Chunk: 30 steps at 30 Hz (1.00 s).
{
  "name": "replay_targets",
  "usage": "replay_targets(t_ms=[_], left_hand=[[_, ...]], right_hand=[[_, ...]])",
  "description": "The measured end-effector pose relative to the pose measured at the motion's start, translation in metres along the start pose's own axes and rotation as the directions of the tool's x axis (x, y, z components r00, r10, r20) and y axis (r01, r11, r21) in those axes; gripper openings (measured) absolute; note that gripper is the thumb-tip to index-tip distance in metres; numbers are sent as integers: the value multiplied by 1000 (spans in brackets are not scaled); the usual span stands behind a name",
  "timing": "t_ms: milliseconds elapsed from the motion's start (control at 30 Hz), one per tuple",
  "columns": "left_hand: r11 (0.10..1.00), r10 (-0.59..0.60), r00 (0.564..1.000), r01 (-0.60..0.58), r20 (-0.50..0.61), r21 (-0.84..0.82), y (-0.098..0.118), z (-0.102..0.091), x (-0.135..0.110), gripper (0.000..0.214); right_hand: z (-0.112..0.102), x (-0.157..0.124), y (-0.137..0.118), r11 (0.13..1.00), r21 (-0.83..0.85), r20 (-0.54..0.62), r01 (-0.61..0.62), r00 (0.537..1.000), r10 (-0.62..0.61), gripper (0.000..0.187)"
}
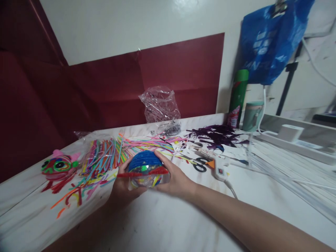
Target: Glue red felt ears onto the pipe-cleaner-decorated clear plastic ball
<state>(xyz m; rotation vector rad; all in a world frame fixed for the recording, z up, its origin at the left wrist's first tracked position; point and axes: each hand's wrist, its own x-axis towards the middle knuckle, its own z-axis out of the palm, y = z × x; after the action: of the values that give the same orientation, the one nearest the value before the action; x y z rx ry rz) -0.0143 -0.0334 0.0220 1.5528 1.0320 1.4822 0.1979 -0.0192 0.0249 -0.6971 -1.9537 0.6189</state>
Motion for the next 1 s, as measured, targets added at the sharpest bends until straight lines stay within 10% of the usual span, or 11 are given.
replay_targets(t_ms=[133,333,633,1000], left_hand=[[948,272,960,-279,68,152,4,-7,-2,91],[967,228,973,-230,30,111,11,-6,-3,88],[988,-109,992,100,71,120,9,4,5,63],[986,-164,963,169,213,-8,3,3,5,73]], right_hand=[[-6,-1,-5,976,-61,42,208,978,-205,83],[-11,0,-7,956,-72,64,283,958,-279,78],[9,4,6,882,398,139,-254,966,216,66],[10,3,17,821,494,167,-286,958,233,59]])
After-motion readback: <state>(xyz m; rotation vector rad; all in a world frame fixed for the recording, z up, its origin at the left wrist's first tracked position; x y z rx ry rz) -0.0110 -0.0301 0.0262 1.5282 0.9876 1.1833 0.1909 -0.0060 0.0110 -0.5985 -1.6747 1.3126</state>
